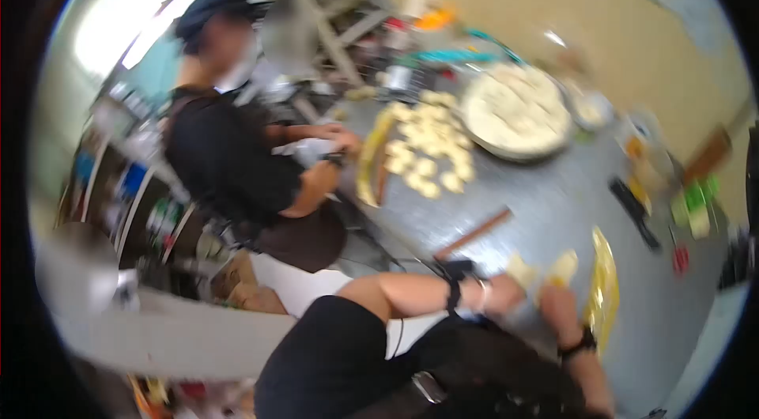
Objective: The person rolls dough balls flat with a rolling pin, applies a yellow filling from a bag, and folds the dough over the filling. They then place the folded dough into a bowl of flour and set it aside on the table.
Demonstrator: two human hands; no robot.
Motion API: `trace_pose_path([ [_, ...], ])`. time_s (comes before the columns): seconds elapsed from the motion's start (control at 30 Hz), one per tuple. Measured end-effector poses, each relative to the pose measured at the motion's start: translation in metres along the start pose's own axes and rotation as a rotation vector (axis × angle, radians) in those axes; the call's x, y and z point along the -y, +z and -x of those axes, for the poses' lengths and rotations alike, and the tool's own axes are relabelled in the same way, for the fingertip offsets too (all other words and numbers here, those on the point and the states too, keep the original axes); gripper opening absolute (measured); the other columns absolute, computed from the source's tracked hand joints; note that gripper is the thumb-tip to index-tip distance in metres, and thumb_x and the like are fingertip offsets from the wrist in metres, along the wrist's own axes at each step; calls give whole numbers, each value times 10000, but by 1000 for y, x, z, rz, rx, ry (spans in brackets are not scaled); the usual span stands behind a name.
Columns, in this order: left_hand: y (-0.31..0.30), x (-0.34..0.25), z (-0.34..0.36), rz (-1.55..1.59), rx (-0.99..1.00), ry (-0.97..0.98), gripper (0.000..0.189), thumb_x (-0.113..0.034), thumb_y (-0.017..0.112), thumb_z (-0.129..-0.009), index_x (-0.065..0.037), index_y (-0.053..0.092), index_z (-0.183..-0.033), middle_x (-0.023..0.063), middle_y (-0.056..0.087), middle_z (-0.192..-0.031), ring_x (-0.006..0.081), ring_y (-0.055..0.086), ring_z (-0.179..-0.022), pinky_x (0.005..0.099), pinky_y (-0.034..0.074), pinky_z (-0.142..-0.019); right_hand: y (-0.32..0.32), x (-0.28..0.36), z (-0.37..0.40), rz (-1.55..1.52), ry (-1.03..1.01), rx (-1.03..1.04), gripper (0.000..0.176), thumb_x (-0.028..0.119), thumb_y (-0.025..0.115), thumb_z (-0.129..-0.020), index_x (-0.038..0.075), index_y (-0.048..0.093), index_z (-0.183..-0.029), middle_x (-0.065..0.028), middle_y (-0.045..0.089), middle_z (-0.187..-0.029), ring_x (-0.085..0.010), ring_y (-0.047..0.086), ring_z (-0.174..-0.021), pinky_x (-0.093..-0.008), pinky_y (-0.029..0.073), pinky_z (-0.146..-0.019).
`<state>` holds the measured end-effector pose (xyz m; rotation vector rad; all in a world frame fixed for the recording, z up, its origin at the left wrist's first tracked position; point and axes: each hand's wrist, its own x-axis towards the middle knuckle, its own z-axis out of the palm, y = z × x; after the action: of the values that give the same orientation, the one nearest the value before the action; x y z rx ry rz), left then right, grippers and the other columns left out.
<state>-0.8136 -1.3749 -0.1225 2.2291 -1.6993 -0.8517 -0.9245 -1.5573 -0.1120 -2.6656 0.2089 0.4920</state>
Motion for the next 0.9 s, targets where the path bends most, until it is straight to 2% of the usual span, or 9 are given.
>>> trace_pose_path([
  [0.07, 8, 20, -30, 234, -269, 49, 204, -187, 507, -902, -37, 640, -935, 180, 665, -903, 362, 650, -834, 456, 516, -709, 7, -58, -6, -451, 90, -431, 334, 215, 549, -928, 31, 631, -1195, -194, 684, -1017, -373, 648, -955, -454, 505, -834],
  [0.13, -26, 19, -57, 112, -391, 203, 223, -164, 558, -905, -51, 664, -1066, 162, 686, -944, 345, 668, -837, 438, 531, -721, -32, -71, -9, -475, 244, -540, 247, 182, 573, -898, 20, 651, -1068, -191, 683, -920, -354, 658, -879, -424, 516, -759],
  [0.2, -32, 14, -97, 393, -493, -150, 277, -192, 615, -886, -82, 675, -1134, 158, 671, -945, 337, 652, -846, 425, 526, -749, -19, -90, -30, -422, 159, -758, 195, 193, 617, -852, 15, 641, -929, -157, 653, -773, -282, 633, -701, -381, 492, -649],
  [0.23, -33, 14, -117, 329, -497, -148, 264, -195, 630, -880, -76, 675, -1111, 164, 663, -963, 338, 643, -872, 416, 519, -775, -22, -100, -45, -382, 239, -458, 260, 202, 655, -820, 35, 691, -1016, -168, 686, -848, -306, 662, -785, -391, 516, -717],
  [0.37, 6, 42, -178, 65, -524, 12, 209, -197, 652, -879, -46, 657, -1024, 174, 643, -972, 340, 616, -892, 403, 499, -810, -8, -91, -67, -339, 211, -529, 263, 245, 675, -818, 38, 696, -978, -180, 677, -848, -352, 656, -801, -437, 521, -732],
  [0.5, -49, 6, -130, 494, -417, -28, 127, -150, 602, -896, -64, 638, -984, 180, 636, -948, 346, 619, -872, 426, 498, -776, -31, -62, -33, -722, 130, -642, 232, 219, 639, -842, 45, 696, -985, -166, 664, -778, -325, 646, -695, -430, 524, -689],
  [0.6, -14, 6, -65, 249, -287, 214, 191, -144, 609, -884, -75, 635, -1060, 153, 648, -1016, 331, 624, -920, 426, 488, -814, -8, -48, 21, 25, -74, -233, 223, 193, 610, -840, 87, 695, -1017, -111, 678, -893, -247, 637, -801, -386, 511, -743],
  [0.7, 35, 9, -25, -83, -190, 416, 351, -179, 622, -872, -83, 603, -1208, 91, 633, -1195, 288, 601, -1016, 456, 459, -839, 48, -36, 63, 262, -333, -616, 270, 200, 590, -834, 124, 680, -1077, -41, 642, -1121, -197, 577, -1014, -395, 459, -874],
  [0.9, -28, -36, -5, -292, -227, 238, 454, -293, 612, -880, -107, 578, -1294, 36, 556, -1376, 220, 541, -1077, 391, 404, -842, 19, -15, 72, 180, -31, -347, 380, 335, 608, -869, 109, 652, -1171, 17, 552, -1313, -238, 441, -1265, -552, 280, -1075],
])
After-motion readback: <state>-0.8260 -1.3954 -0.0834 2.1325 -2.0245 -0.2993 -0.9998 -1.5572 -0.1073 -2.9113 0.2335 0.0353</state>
